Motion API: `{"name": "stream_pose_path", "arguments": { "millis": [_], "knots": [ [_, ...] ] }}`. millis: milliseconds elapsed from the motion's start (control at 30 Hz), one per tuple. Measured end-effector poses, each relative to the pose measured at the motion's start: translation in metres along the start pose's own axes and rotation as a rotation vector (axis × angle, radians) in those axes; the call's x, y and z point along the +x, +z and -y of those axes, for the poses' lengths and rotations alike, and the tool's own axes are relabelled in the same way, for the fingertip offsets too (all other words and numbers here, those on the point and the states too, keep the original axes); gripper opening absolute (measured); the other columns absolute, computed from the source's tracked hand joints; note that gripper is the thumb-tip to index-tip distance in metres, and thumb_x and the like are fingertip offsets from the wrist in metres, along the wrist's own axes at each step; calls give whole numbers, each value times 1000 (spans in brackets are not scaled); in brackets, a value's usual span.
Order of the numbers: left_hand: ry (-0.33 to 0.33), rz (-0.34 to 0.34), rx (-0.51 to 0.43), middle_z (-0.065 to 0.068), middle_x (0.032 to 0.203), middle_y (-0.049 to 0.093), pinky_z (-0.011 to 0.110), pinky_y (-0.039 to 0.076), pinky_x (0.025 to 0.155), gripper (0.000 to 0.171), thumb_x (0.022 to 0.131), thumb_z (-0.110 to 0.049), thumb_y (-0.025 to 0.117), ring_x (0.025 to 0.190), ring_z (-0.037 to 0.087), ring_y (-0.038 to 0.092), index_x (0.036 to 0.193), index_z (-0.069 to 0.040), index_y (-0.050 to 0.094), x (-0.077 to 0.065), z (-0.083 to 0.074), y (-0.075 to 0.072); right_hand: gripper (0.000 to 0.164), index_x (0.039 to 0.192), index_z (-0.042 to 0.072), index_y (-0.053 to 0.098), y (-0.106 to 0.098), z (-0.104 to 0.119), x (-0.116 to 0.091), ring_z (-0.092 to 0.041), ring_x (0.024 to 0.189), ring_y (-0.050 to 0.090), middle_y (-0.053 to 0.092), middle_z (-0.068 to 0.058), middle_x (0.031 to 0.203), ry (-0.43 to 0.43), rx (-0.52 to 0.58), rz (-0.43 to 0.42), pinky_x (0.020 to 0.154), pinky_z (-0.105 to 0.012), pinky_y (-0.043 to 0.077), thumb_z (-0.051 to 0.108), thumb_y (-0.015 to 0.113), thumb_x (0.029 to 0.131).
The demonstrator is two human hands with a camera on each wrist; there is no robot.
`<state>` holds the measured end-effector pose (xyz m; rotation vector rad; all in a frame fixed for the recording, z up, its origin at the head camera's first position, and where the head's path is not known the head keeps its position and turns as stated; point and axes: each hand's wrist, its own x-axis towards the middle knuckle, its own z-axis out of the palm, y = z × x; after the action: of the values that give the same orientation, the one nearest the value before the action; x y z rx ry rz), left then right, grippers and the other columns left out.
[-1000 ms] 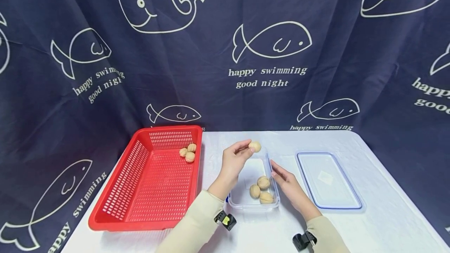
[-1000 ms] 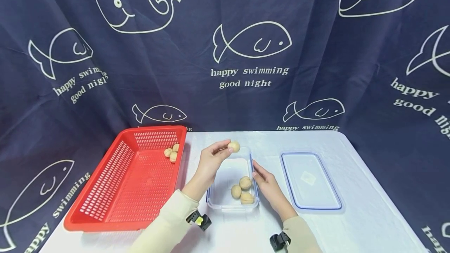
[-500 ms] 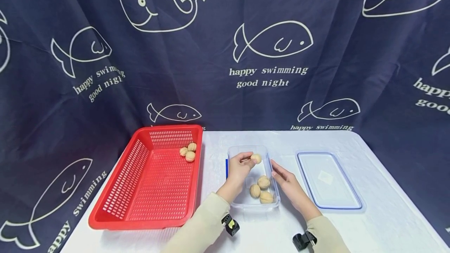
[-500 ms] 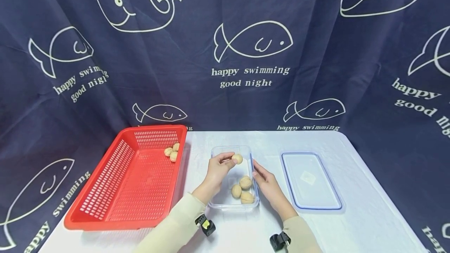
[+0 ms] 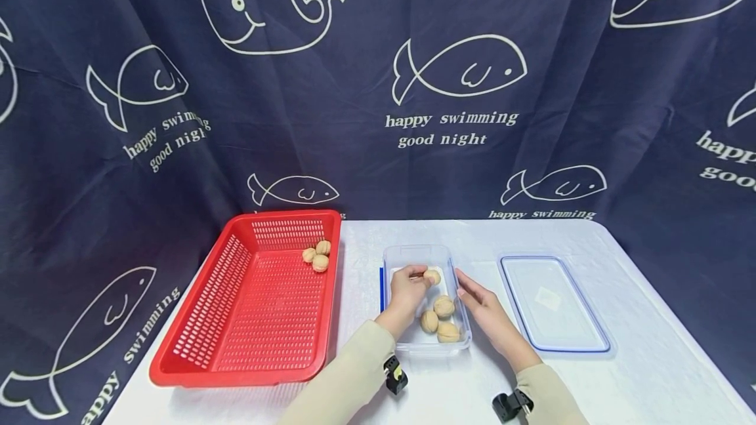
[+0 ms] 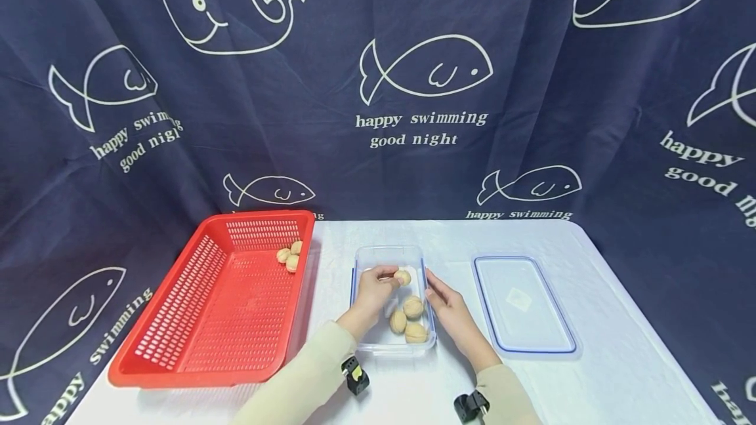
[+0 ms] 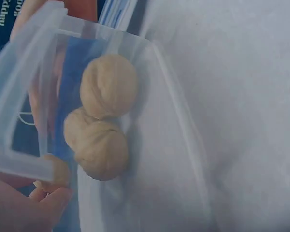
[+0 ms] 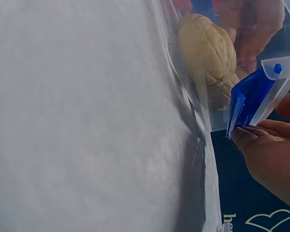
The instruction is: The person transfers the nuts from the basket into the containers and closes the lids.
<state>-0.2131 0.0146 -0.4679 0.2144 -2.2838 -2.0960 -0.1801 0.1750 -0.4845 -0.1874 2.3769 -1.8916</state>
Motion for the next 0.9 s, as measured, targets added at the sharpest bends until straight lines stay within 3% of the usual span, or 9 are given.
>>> {"name": "stream_pose_path", "arguments": {
  "millis": [333,700,900],
  "knots": [
    [-37,5,144,9,84,69,23,54,67,21,74,10,70,76,13,63,94,3,71,4,4,3,51,149,2,28,-1,2,-1,-33,143,19,26,-16,155,6,4,14,115,-45,16,17,44,103],
    [-20,30,215,11,84,71,24,53,71,22,73,11,72,76,12,63,94,3,72,4,4,3,52,150,3,28,-2,3,-2,-33,143,20,25,-16,155,3,-2,14,115,-45,15,18,44,103],
    [2,1,318,7,81,68,23,52,70,29,72,16,61,73,11,60,94,1,72,3,6,3,52,150,2,28,-2,1,-1,-34,142,20,26,-17,154,-7,-3,20,115,-45,16,19,44,103]
  ]
}}
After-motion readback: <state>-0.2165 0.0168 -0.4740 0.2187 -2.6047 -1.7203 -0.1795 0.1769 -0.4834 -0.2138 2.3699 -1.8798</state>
